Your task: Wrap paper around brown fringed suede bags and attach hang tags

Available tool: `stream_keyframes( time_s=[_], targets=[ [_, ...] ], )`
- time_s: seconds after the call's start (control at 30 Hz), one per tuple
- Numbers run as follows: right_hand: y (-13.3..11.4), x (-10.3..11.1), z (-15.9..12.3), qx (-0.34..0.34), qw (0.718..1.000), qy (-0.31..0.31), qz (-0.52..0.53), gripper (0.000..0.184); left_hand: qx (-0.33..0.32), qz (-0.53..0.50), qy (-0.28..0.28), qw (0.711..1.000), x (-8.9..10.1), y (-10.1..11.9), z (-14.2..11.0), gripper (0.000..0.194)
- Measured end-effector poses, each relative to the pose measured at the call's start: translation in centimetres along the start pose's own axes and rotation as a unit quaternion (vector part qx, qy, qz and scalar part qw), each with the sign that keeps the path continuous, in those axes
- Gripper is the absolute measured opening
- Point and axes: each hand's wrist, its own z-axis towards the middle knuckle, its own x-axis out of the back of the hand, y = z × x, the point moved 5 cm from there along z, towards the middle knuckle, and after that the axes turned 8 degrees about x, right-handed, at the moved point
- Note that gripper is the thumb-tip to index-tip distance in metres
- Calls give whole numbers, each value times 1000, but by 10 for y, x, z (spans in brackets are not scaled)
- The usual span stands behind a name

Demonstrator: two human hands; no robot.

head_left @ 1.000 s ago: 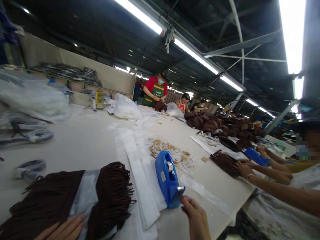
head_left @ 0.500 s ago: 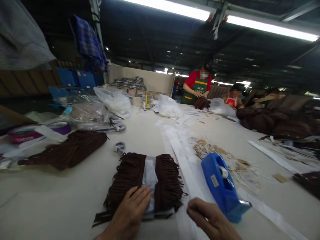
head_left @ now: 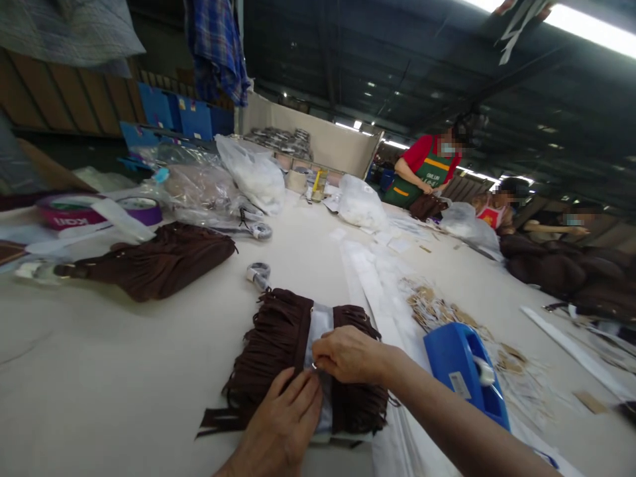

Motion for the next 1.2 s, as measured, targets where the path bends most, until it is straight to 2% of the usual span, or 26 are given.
stream_keyframes(
  time_s=[0.1, 0.2, 0.3, 0.43, 0.57, 0.67, 0.77, 0.87, 0.97, 1.0, 1.1, 1.2],
  targets=[
    [4, 6, 0, -6, 1000, -11, -3, 13, 14, -4, 20, 1000, 0, 0, -2, 35],
    [5, 13, -4, -11, 1000, -22, -5, 14, 12, -9, 3, 1000, -4, 1, -4, 35],
    [4, 15, -3, -4, 998, -66, -5, 17, 16, -16, -3, 1000, -9, 0, -6, 36],
    [1, 8, 5, 3, 992, -128, -23, 20, 24, -27, 18, 999, -18, 0, -10, 35],
    [1, -2, 16, -14, 988, -145, -49, 23, 36, -44, 42, 998, -24, 1, -13, 37],
    [7, -5, 23, -74, 986, -146, -40, 21, 32, -44, 41, 998, -26, 2, -14, 38],
    [14, -2, 29, -122, 982, -138, -29, 20, 33, -44, 57, 997, -19, 0, -11, 37],
    [22, 0, 34, -131, 983, -130, -19, 24, 20, -28, 32, 999, -12, -2, -7, 35],
    [33, -5, 35, -124, 983, -135, 11, 27, 6, -11, -6, 1000, -8, -2, -5, 34],
    [38, -7, 35, -124, 983, -133, 20, 26, 10, -10, -4, 1000, -7, -2, -5, 35],
    [55, -5, 29, -144, 985, -94, 18, 34, 25, -18, 18, 999, -6, -2, -6, 37],
    [62, 7, 17, -179, 984, -17, -17, 41, 22, -17, 27, 999, -4, -1, -5, 37]
  ],
)
